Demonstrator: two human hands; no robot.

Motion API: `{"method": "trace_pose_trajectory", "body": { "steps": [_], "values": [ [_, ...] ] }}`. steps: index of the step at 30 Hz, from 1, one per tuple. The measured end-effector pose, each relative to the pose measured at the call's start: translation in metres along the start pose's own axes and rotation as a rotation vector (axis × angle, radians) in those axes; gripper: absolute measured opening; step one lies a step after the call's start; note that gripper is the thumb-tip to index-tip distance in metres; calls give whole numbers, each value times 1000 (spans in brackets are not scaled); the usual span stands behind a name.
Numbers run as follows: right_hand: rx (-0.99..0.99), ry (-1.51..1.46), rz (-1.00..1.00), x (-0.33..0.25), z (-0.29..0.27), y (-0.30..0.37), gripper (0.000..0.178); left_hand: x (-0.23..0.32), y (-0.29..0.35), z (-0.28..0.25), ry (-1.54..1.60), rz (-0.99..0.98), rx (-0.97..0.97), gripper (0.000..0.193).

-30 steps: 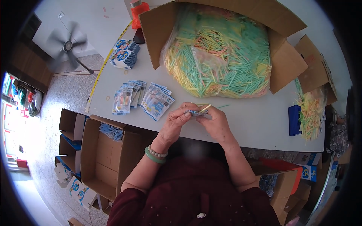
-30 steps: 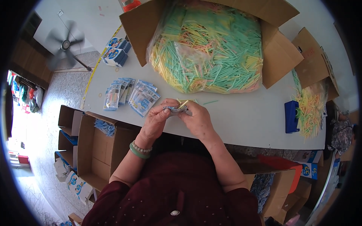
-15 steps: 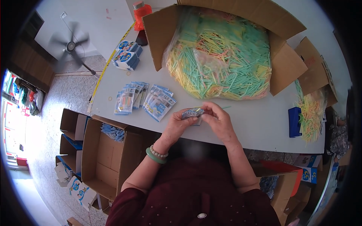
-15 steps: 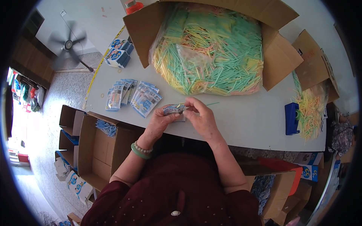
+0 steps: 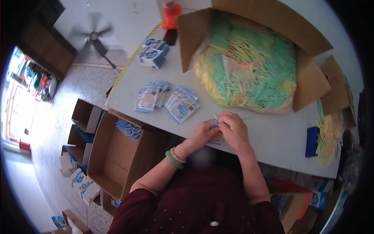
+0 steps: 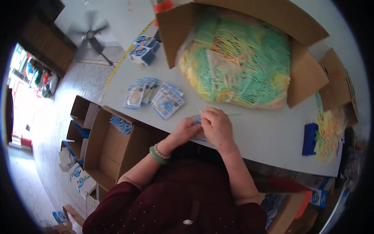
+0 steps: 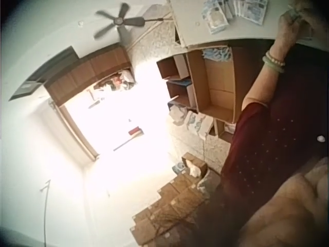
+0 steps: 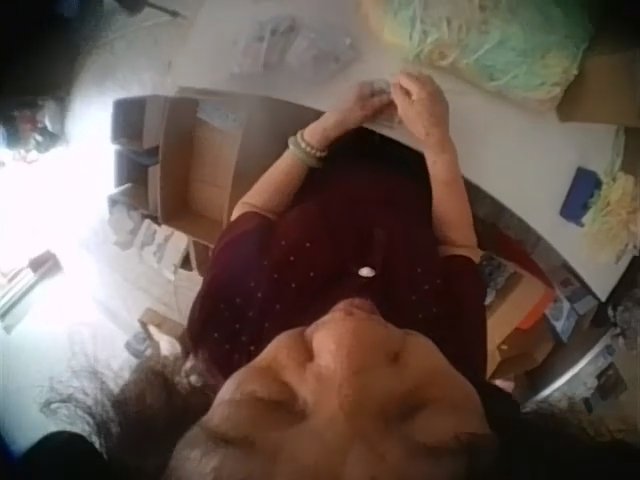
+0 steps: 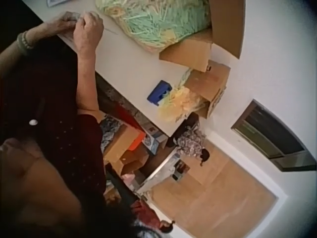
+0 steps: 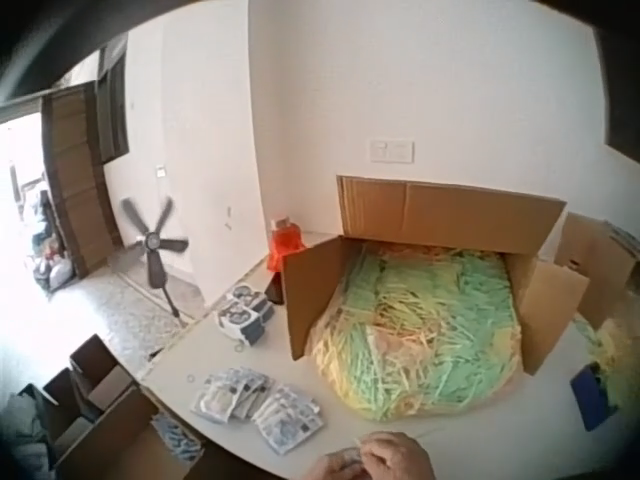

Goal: The recorder is sorting small colorful sticks into plastic sleeves and then packing them into cardboard boxes.

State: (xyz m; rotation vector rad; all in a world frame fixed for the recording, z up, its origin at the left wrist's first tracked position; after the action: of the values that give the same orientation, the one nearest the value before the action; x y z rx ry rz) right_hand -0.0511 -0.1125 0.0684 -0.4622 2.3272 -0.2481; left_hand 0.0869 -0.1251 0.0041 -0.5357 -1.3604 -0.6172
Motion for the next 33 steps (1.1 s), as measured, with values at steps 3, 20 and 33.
{"method": "trace_pose_trajectory", "body": {
  "steps": [3,20,33],
  "values": [
    [-169,48,-11,-4,-13,1,14,2,0,-2,-310,103,12,19],
    [-229,-114,112,-2,50,0,24,53,43,-169,-1282,-195,997,30],
    [-313,425,-179,-80,123,-106,26,51,61,-226,-1152,-743,965,64]
  ]
}}
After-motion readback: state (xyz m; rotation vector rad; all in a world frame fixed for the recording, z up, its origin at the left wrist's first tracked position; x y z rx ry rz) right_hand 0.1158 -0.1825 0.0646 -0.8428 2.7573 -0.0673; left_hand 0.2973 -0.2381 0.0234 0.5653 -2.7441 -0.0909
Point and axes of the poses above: each hand's wrist, its own y-axis away from the middle knuckle, its own z-axis out of the palm, x = y × z, the point moved 3 cm from there along -y, towards the middle knuckle, and after that the axes turned 10 degrees about -x, right-handed, at the moved point
